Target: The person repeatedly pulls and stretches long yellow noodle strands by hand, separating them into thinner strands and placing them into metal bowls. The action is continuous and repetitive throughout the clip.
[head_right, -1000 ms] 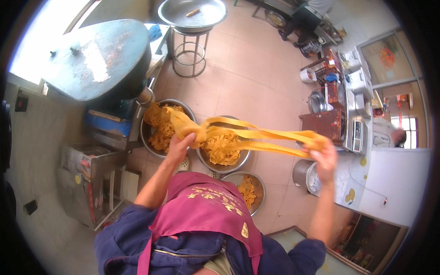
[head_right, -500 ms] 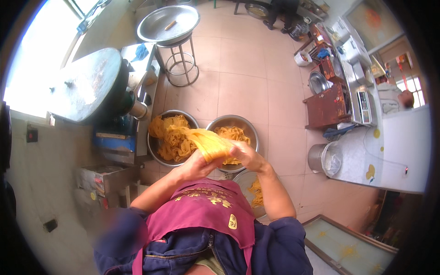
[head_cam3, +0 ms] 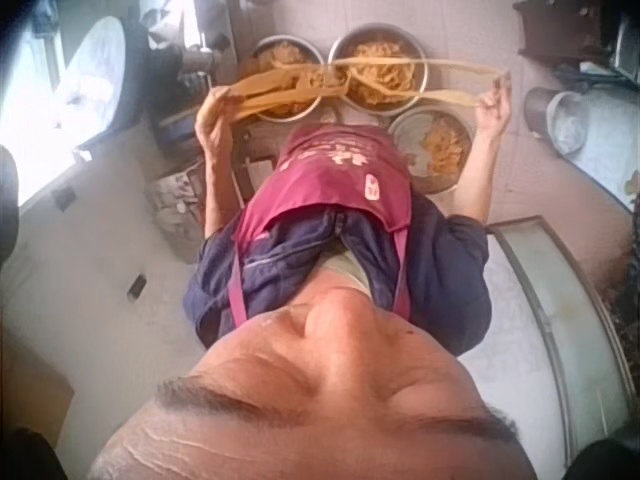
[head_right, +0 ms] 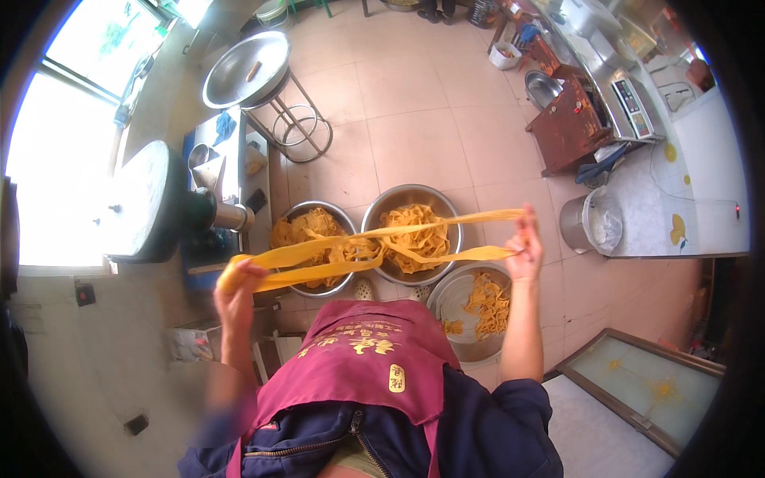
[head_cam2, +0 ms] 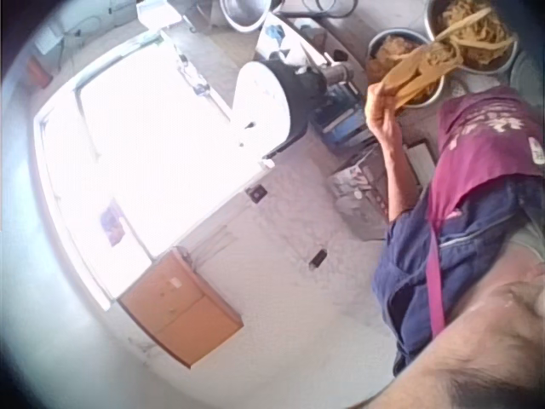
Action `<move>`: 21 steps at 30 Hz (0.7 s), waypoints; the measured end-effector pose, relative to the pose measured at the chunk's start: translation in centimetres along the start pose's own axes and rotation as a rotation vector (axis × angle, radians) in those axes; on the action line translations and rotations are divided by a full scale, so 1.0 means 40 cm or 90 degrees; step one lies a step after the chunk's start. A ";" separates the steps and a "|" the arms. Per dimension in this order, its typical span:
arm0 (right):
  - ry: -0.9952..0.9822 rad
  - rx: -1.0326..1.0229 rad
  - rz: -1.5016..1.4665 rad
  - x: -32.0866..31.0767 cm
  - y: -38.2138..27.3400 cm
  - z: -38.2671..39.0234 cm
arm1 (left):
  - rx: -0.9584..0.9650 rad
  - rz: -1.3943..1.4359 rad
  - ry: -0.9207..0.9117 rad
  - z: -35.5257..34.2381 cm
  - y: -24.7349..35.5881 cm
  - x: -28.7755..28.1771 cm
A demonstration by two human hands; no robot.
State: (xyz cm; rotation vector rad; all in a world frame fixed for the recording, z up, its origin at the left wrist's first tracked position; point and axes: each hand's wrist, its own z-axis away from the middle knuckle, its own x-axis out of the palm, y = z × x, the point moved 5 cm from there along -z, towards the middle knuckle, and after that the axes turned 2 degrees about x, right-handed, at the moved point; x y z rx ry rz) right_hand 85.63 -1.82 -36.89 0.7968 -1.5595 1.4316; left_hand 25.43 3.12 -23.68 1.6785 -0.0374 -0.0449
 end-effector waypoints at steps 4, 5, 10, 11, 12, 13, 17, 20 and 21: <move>0.166 -0.198 0.053 -0.205 -0.230 0.073 | 0.051 -0.199 0.124 0.041 0.094 -0.141; 0.218 -0.234 0.085 -0.238 -0.281 0.081 | 0.031 -0.187 0.153 0.050 0.109 -0.164; 0.351 -0.352 0.092 -0.223 -0.359 0.081 | 0.045 -0.368 0.199 0.097 0.204 -0.182; 0.221 -0.299 0.010 -0.219 -0.336 0.068 | 0.039 -0.347 0.201 0.106 0.214 -0.173; 0.092 -0.242 -0.076 -0.218 -0.287 0.060 | 0.054 -0.391 0.192 0.103 0.225 -0.142; -0.037 -0.184 -0.161 -0.211 -0.252 0.058 | 0.037 -0.346 0.147 0.093 0.220 -0.104; -0.244 0.309 -0.356 0.232 0.194 0.060 | -0.025 -0.144 -0.019 0.065 0.191 0.111; -0.344 0.358 0.090 0.467 0.384 0.058 | 0.052 -0.149 -0.152 0.018 0.185 0.242; -0.367 0.330 0.276 0.550 0.407 0.051 | 0.107 -0.197 -0.209 0.003 0.197 0.283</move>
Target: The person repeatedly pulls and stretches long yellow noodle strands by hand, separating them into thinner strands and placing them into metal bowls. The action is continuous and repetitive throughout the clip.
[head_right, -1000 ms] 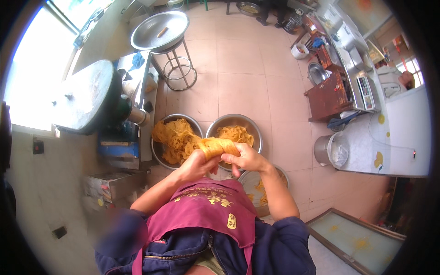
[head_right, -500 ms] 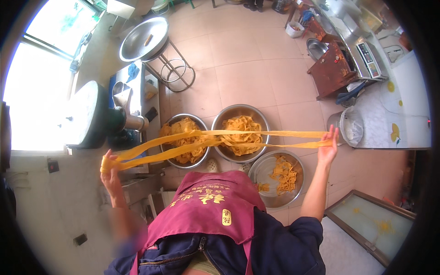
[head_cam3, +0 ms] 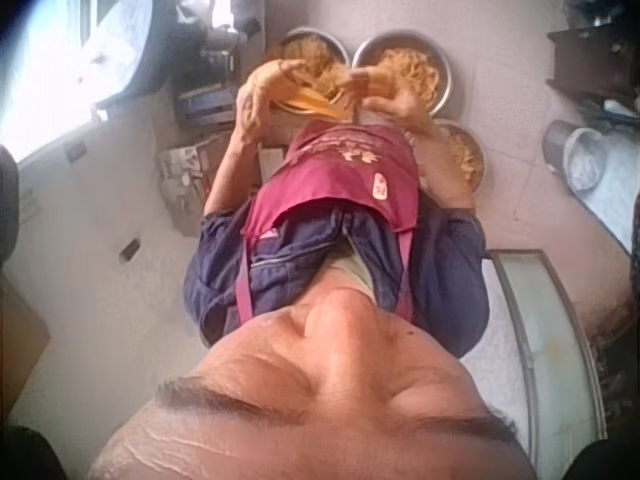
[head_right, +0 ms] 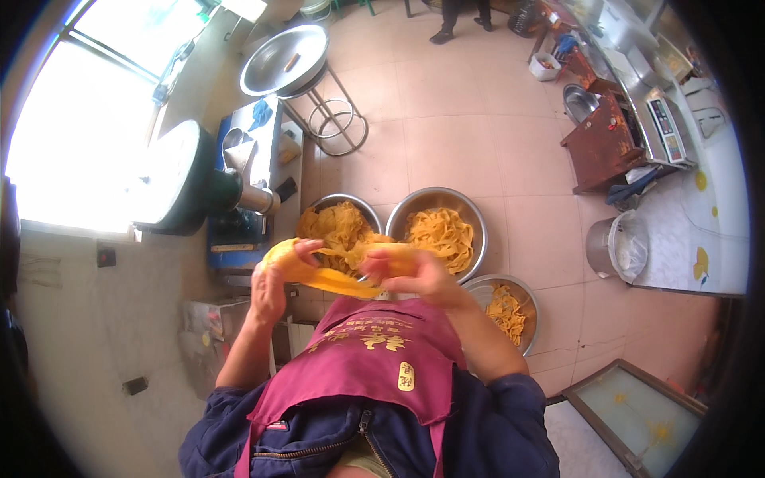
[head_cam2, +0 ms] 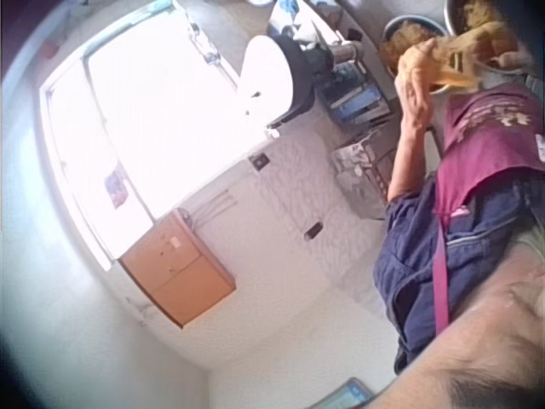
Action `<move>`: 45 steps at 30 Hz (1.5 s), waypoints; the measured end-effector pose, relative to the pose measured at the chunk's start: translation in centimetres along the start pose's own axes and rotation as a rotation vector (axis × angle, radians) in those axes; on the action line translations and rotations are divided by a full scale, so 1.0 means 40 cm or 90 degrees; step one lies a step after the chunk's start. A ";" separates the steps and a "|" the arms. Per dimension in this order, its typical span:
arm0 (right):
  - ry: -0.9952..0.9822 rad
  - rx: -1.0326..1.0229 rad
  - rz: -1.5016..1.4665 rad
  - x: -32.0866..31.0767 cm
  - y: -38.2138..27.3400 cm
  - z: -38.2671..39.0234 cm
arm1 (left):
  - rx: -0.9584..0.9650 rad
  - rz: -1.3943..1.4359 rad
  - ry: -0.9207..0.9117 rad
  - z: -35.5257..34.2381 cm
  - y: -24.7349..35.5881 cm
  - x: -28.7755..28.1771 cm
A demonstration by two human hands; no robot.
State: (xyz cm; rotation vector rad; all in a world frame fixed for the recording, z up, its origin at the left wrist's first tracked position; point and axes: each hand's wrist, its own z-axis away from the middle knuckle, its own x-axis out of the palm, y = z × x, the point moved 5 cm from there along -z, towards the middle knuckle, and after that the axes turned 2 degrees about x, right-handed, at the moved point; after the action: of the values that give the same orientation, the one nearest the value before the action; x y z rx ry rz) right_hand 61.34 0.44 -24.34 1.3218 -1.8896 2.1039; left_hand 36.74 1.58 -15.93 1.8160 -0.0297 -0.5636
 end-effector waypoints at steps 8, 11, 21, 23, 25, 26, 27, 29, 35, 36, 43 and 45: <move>0.098 -0.046 0.158 0.062 0.006 -0.082 | 0.235 -0.170 -0.081 -0.117 0.081 0.141; 0.248 -0.012 0.011 0.074 0.009 -0.065 | 0.140 -0.151 0.000 -0.115 0.050 0.143; 0.502 -0.331 -0.193 -0.400 -0.220 0.218 | 0.116 -0.176 0.333 0.001 -0.028 -0.255; 0.563 -0.365 -0.196 -0.522 -0.273 0.322 | 0.112 -0.352 0.378 0.067 -0.025 -0.407; 0.577 -0.408 -0.200 -0.593 -0.339 0.401 | 0.128 -0.494 0.391 0.128 -0.020 -0.569; 0.549 -0.421 -0.155 -0.670 -0.357 0.456 | 0.107 -0.488 0.408 0.160 -0.029 -0.650; 0.578 -0.419 -0.100 -0.716 -0.374 0.490 | 0.080 -0.476 0.428 0.198 -0.042 -0.731; 0.646 -0.412 -0.008 -0.771 -0.406 0.531 | 0.034 -0.555 0.425 0.241 -0.034 -0.834; 0.754 -0.384 0.134 -0.866 -0.500 0.582 | -0.029 -0.726 0.389 0.340 -0.003 -1.134; 0.743 -0.383 0.136 -0.868 -0.506 0.575 | -0.053 -0.698 0.429 0.361 0.005 -1.185; 0.356 -0.255 0.135 -0.561 -0.430 0.302 | -0.010 -0.586 0.209 0.102 0.258 -0.762; 0.211 -0.226 0.147 -0.364 -0.400 0.180 | 0.157 -0.466 0.025 0.014 0.311 -0.567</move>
State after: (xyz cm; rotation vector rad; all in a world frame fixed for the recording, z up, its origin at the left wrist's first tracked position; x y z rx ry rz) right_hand 83.11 6.04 -20.59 0.6693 -2.2048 1.8084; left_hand 19.73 3.82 3.44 2.0604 0.6389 -1.0690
